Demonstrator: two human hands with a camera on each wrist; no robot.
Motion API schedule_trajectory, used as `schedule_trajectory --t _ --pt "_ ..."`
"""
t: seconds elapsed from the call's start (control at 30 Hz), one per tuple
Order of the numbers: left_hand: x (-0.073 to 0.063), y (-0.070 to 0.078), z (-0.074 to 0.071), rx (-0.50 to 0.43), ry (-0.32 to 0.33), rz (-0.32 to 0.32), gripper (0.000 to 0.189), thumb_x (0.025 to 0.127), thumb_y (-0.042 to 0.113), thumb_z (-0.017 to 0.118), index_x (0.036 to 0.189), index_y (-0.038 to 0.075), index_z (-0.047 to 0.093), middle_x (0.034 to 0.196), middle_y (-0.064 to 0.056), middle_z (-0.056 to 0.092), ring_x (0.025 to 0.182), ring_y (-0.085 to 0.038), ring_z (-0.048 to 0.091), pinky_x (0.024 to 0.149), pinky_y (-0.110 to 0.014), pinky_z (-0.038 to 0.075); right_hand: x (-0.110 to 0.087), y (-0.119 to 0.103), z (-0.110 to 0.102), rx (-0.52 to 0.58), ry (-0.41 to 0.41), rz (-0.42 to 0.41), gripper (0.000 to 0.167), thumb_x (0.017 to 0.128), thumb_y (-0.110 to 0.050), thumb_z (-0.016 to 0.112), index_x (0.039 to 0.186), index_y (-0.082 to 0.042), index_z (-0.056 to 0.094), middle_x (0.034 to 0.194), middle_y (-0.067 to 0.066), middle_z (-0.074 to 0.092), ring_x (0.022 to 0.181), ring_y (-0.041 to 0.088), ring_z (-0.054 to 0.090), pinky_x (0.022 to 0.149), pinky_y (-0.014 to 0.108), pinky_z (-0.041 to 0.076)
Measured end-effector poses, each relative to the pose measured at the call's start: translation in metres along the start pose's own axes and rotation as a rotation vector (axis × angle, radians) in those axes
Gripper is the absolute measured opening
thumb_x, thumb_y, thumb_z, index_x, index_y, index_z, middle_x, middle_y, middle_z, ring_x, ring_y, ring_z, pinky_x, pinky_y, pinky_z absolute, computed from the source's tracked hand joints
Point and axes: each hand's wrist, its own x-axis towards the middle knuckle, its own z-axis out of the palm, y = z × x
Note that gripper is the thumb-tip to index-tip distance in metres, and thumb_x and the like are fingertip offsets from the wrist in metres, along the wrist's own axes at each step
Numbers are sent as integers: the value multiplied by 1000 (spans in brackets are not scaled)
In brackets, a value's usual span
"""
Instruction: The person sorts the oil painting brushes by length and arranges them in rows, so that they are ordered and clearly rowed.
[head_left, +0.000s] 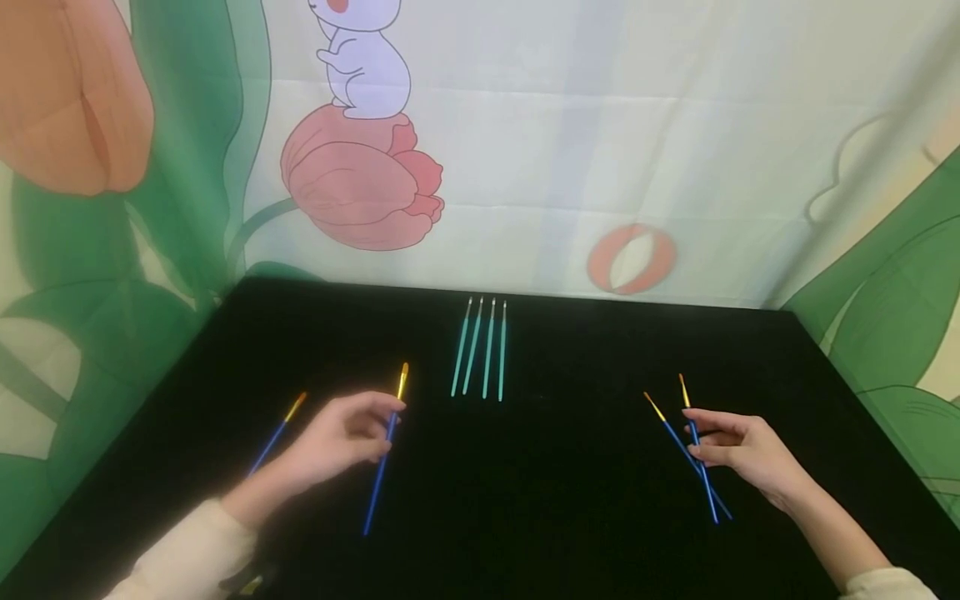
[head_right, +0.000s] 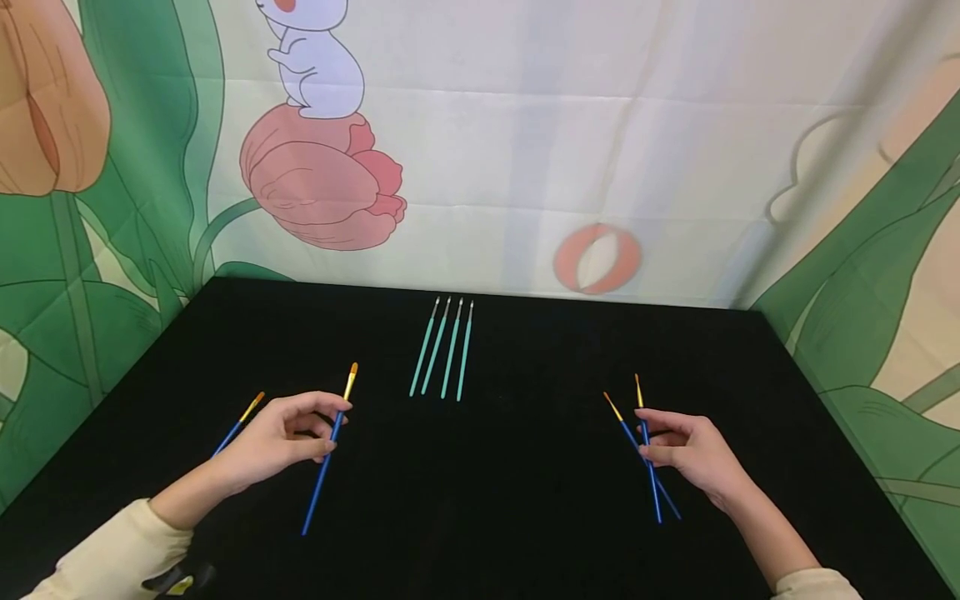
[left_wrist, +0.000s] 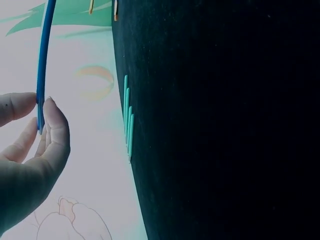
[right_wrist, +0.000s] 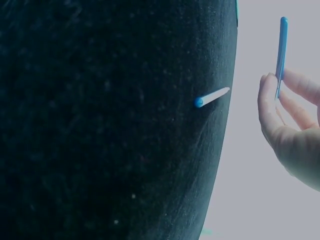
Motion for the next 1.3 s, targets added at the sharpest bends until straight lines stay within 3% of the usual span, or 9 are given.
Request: schedule_trajectory --t 0.33,1.0,1.3 --pt "5 -2 13 -22 -35 -51 44 78 -2 62 120 5 53 108 -22 54 80 -24 60 68 -34 54 -1 0 2 10 -4 -28 56 84 -6 61 129 14 36 117 33 46 84 17 62 71 33 54" --pt "17 -8 32 6 -133 -79 41 79 -5 61 119 -3 51 105 -23 51 74 -22 62 65 -29 54 0 -12 13 24 -16 -38 57 83 -7 63 131 12 37 116 30 47 84 14 61 71 30 54" --pt "22 -11 41 -41 -154 -113 37 80 -6 60 117 -6 51 102 -20 51 73 -20 63 66 -29 55 -1 -20 21 24 -35 -77 55 83 -5 64 128 13 40 113 29 51 83 14 62 70 28 54"
